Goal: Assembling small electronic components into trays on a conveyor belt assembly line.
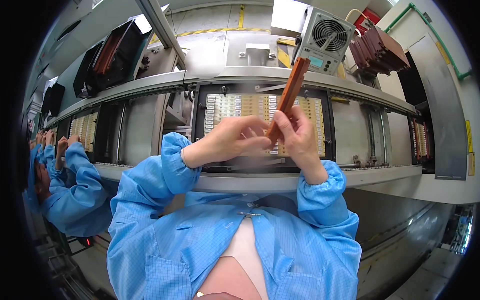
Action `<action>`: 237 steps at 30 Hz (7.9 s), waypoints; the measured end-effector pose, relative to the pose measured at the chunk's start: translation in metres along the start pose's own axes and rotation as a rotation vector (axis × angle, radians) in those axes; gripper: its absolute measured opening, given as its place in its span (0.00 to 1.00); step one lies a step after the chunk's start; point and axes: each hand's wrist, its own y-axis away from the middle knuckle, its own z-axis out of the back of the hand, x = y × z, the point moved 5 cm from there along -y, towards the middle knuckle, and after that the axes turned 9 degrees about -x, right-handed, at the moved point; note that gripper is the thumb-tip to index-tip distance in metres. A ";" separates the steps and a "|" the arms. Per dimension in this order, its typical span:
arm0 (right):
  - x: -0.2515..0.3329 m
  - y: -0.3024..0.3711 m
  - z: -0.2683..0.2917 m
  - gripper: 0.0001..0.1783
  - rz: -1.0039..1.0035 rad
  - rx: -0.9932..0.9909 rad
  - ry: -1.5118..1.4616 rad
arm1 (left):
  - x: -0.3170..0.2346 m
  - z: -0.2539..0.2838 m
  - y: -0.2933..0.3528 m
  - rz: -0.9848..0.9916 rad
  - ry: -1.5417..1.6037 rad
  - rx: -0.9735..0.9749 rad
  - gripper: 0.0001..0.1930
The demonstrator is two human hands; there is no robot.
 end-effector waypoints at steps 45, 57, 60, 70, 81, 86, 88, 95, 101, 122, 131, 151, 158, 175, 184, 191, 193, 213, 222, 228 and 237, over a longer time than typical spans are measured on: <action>0.000 0.019 -0.028 0.26 0.600 -0.111 1.268 | 0.043 0.041 -0.028 -0.161 -0.442 -0.297 0.21; -0.015 0.022 -0.036 0.26 0.638 -0.082 1.515 | 0.048 0.035 -0.027 -0.167 -0.745 -0.254 0.07; -0.018 0.017 -0.024 0.25 0.575 -0.094 1.285 | 0.047 0.039 -0.037 -0.319 -0.784 -0.410 0.06; -0.016 0.023 0.002 0.26 0.408 -0.141 1.263 | 0.045 0.005 -0.103 -0.474 -1.019 -0.369 0.07; -0.033 0.041 0.032 0.34 0.468 -0.082 1.340 | 0.014 -0.029 -0.132 -0.663 -1.287 -0.238 0.03; -0.035 0.044 0.042 0.31 0.464 -0.114 1.234 | 0.005 -0.026 -0.148 -0.510 -1.278 -0.139 0.07; -0.033 0.046 0.043 0.31 0.474 -0.122 1.196 | -0.003 -0.027 -0.147 -0.483 -1.237 -0.143 0.08; -0.035 0.047 0.051 0.29 0.429 -0.139 1.179 | -0.014 -0.052 -0.138 -0.213 -1.041 0.016 0.10; -0.033 0.048 0.054 0.28 0.402 -0.151 1.112 | -0.007 -0.077 -0.126 -0.114 -0.783 0.089 0.12; -0.004 0.049 0.022 0.32 0.630 -0.195 1.076 | 0.074 0.054 -0.005 -0.178 -0.818 -0.499 0.16; -0.041 0.017 0.010 0.25 0.455 -0.140 1.234 | 0.085 0.021 -0.033 -0.289 -0.365 -0.334 0.18; -0.041 0.026 -0.023 0.24 0.490 -0.135 1.250 | 0.070 0.011 -0.038 -0.612 -0.672 -0.416 0.19; -0.018 0.051 -0.005 0.29 0.493 -0.094 1.133 | 0.047 -0.014 -0.044 -0.786 -0.924 -0.360 0.22; -0.032 0.068 0.038 0.22 0.450 -0.149 1.270 | -0.040 -0.143 -0.117 -0.925 -0.834 0.182 0.13; -0.066 0.081 0.071 0.18 0.546 -0.302 0.965 | -0.075 -0.289 -0.100 -1.462 -0.682 0.512 0.03; -0.107 0.078 0.072 0.17 0.340 -0.312 0.777 | -0.096 -0.301 -0.096 -1.761 -0.812 0.339 0.05; -0.062 0.074 0.072 0.14 0.463 -0.330 0.866 | -0.099 -0.285 -0.106 -1.721 -0.860 0.336 0.05; -0.036 0.083 0.052 0.25 0.565 -0.336 1.493 | -0.030 -0.116 -0.097 -0.846 -1.063 0.372 0.06; -0.033 0.085 0.059 0.21 0.570 -0.338 1.388 | -0.023 -0.106 -0.087 -0.779 -0.803 0.239 0.07; -0.026 0.086 0.057 0.20 0.554 -0.291 1.478 | -0.012 -0.034 -0.057 -0.602 -0.645 -0.042 0.10; 0.023 0.071 0.032 0.18 0.689 -0.126 1.118 | 0.081 0.192 0.078 0.069 -1.180 -0.721 0.07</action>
